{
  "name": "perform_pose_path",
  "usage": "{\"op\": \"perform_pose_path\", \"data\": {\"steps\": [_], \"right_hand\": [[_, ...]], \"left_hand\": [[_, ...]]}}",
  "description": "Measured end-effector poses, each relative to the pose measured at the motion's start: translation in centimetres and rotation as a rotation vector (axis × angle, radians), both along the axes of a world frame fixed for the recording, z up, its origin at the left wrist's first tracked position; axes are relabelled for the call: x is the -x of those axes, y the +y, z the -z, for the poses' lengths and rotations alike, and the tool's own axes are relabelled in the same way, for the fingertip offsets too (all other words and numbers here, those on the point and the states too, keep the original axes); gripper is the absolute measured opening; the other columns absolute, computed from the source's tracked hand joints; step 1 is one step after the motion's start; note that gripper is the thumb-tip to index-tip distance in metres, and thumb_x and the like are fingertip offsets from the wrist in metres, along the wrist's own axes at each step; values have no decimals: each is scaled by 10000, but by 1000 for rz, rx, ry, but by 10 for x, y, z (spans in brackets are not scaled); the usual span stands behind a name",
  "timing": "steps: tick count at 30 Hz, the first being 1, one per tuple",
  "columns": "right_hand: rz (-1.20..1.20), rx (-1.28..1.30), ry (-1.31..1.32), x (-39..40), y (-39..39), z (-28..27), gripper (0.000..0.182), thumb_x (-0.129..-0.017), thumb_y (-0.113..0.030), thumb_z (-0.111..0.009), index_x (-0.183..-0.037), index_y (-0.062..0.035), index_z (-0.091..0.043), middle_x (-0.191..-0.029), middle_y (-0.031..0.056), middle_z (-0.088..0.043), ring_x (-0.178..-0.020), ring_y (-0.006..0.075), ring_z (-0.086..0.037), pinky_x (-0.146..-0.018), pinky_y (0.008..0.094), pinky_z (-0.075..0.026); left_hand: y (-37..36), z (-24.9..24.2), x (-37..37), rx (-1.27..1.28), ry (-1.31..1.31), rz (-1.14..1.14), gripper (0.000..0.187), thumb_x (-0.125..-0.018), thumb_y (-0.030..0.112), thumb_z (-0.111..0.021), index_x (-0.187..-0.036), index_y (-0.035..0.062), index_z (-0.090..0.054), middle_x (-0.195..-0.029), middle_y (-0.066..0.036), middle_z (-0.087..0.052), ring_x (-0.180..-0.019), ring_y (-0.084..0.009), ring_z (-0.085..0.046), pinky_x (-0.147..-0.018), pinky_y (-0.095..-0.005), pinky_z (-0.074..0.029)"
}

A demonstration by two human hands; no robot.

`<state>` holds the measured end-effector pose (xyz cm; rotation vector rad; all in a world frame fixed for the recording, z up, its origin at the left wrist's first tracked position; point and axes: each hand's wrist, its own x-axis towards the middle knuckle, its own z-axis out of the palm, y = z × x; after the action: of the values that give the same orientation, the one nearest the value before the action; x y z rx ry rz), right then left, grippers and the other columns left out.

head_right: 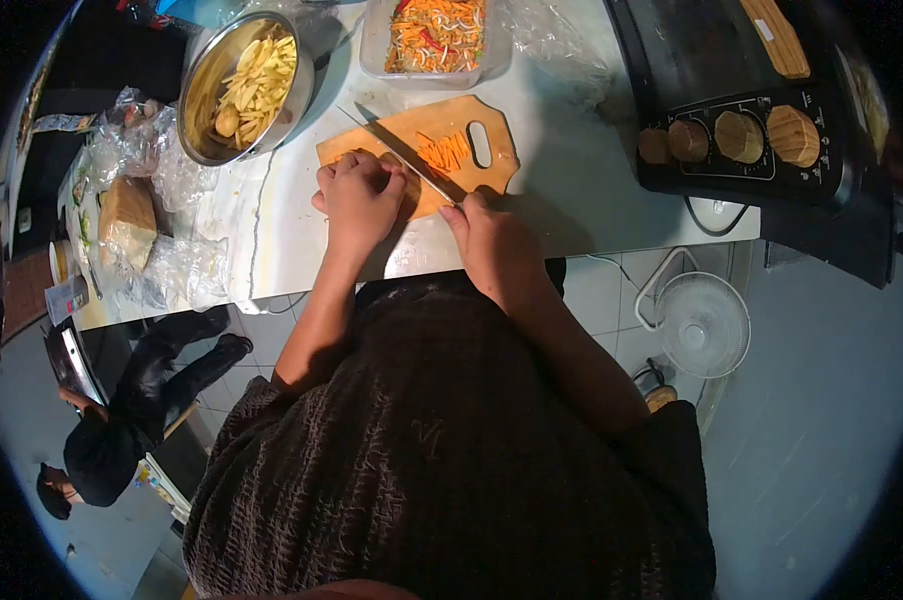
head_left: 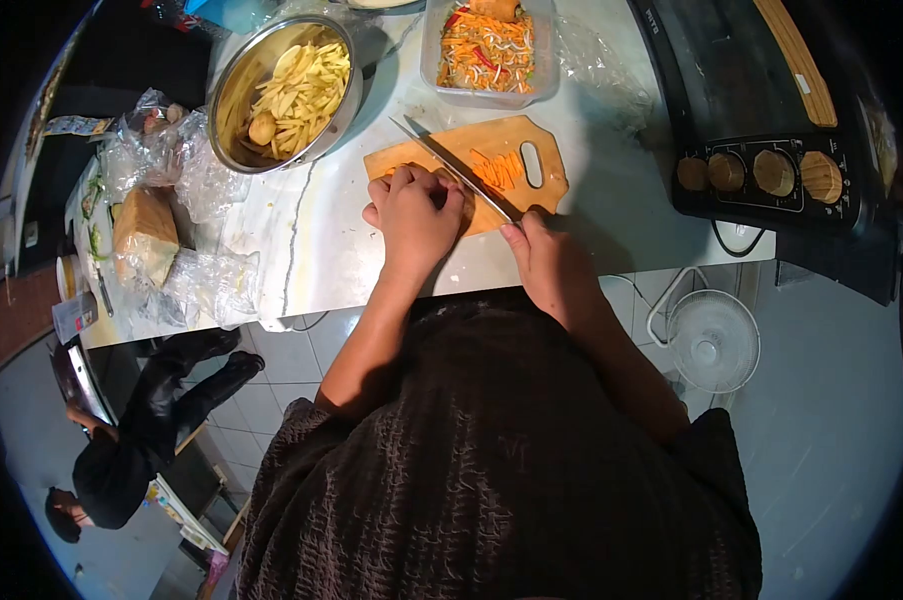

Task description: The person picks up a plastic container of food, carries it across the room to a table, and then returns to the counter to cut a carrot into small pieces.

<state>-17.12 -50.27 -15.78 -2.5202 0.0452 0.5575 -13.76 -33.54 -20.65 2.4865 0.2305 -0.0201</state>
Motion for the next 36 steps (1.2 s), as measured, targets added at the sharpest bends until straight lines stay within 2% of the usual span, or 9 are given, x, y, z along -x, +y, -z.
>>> {"op": "perform_pose_path", "data": {"steps": [13, 18, 24, 26, 30, 33, 34, 36], "right_hand": [[-47, 7, -7, -7, -2, 17, 347, -957, -354, -537, -924, -10, -522, -723, 251, -635, -730, 434, -644, -642, 513, -504], [-36, 61, -94, 6, -3, 21, 339, -949, -348, -554, -931, -13, -502, -715, 247, -636, -704, 439, -640, -610, 520, -501], [-37, 96, -76, 9, -11, 16, 310, -951, -319, -552, -913, -15, -502, -678, 250, -618, -685, 443, -629, -590, 530, -490], [-43, 50, -97, 8, -9, 15, 311, -952, -320, -549, -909, -15, -505, -676, 252, -617, -685, 445, -627, -590, 530, -489], [-73, -96, -151, 9, -7, 17, 317, -955, -328, -541, -897, -17, -512, -669, 259, -609, -680, 451, -622, -590, 532, -484], [-79, -98, -162, 10, -12, 26, 318, -953, -332, -545, -895, -22, -512, -661, 257, -605, -671, 453, -618, -585, 536, -478], [-81, -100, -164, 9, -13, 26, 318, -953, -332, -545, -895, -22, -512, -661, 257, -605, -671, 453, -618, -585, 536, -478], [-58, -6, -158, 8, -15, 25, 311, -948, -326, -555, -892, -23, -510, -654, 254, -602, -668, 453, -615, -579, 536, -475]], "left_hand": [[0, 1, 2, 11, -58, 22, 136, -746, 229, -706, -802, 105, -716, -918, -54, -607, -1006, -315, -426, -802, -448, -261], [0, -1, 2, -16, -64, 29, 143, -746, 237, -703, -806, 107, -718, -923, -54, -609, -998, -318, -427, -795, -449, -261], [3, -9, 2, -51, -62, 50, 118, -752, 218, -691, -808, 119, -722, -923, -54, -608, -1004, -315, -433, -808, -449, -267], [11, -7, 1, 101, -134, 79, 109, -760, 210, -690, -811, 121, -725, -901, -56, -602, -974, -289, -462, -820, -425, -287], [33, -11, -4, 171, -143, 11, 137, -785, 231, -696, -810, 100, -727, -870, -62, -615, -891, -259, -530, -811, -388, -333], [53, -9, -4, 239, -96, -70, 162, -795, 237, -698, -816, 79, -724, -866, -73, -625, -851, -250, -577, -769, -371, -377], [56, -11, -4, 257, -119, -93, 172, -795, 236, -702, -821, 67, -721, -865, -85, -630, -798, -233, -612, -712, -351, -412], [62, -10, -3, 257, -126, -116, 167, -795, 232, -704, -824, 68, -721, -864, -84, -632, -792, -228, -615, -703, -346, -417]]}}
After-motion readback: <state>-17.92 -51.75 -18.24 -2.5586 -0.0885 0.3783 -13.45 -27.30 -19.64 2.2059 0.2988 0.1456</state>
